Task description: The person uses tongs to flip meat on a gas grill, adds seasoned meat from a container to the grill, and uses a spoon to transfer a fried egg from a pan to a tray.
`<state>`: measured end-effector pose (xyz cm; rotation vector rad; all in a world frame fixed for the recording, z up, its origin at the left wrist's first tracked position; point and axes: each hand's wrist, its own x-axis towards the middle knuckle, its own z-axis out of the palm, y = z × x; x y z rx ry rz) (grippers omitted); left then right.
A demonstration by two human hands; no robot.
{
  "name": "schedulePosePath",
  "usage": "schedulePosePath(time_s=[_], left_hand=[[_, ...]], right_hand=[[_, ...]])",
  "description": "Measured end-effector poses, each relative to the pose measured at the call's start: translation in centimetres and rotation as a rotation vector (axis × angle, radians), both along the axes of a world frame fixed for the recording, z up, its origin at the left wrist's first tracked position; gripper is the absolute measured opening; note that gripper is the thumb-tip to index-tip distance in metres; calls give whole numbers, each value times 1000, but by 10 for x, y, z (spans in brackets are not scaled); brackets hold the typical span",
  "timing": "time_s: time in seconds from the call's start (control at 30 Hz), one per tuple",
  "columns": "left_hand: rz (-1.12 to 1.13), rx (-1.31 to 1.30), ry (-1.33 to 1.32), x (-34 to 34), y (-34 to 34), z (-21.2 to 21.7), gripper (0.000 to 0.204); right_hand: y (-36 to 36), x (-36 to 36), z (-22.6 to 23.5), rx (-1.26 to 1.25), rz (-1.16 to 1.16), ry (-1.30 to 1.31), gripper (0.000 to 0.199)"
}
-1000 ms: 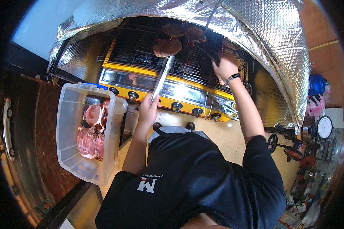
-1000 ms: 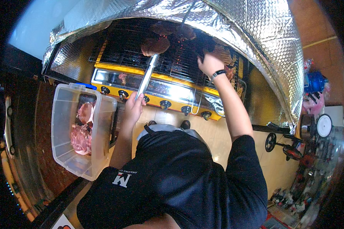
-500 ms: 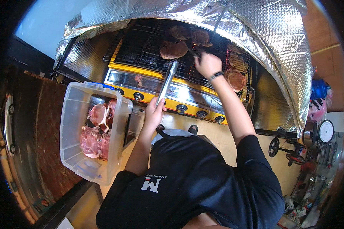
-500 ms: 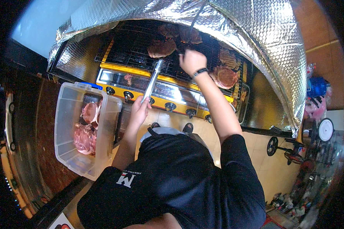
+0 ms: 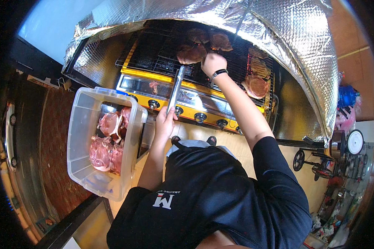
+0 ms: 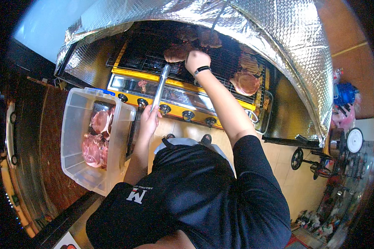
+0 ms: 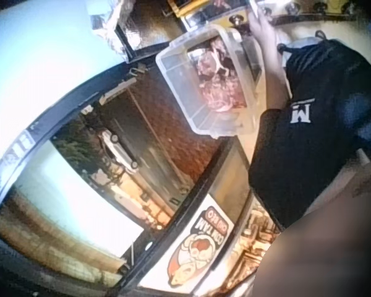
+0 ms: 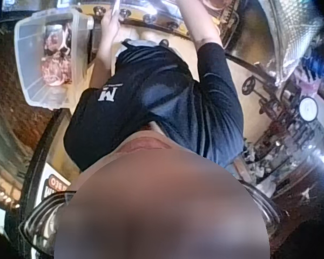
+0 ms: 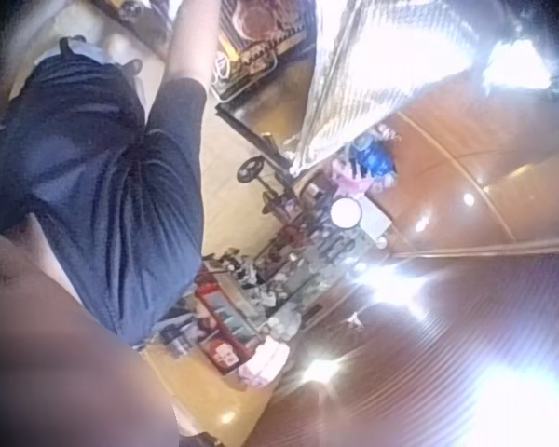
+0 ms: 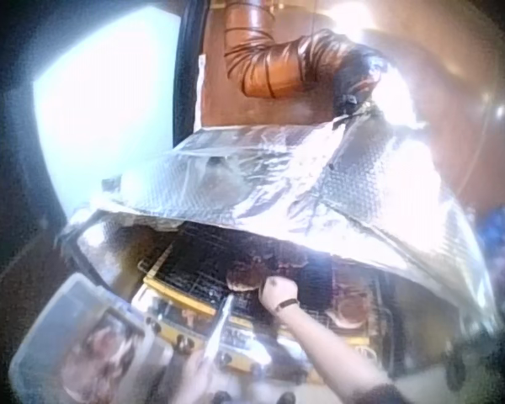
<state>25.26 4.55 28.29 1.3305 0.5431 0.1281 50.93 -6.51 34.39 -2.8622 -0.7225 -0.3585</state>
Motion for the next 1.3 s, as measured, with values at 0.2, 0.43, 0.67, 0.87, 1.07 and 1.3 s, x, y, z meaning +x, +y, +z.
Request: schedulePosePath(time_s=[0.2,0.43,0.67,0.87,1.07,1.3], left_hand=[[7,14,-46,2,4,1,22],[44,50,-5,-1,7,2,22],[33,13,-29,2,-4,5,21],[-47,73,12,0,-12,-2,19],[9,12,12,0,-22,5,22],[60,332,-33,22,-11,-39,24]], right_hand=[[-10,4,8,-34,59,-42,14],[-48,-13,80,-20,61,-115,30],[-62,43,49,-229,-70,31,33],[-71,111,-3,-140,17,-109,43],[-65,70,-3,-118,-82,44,41],[-97,21,4,173,-47,218,45]])
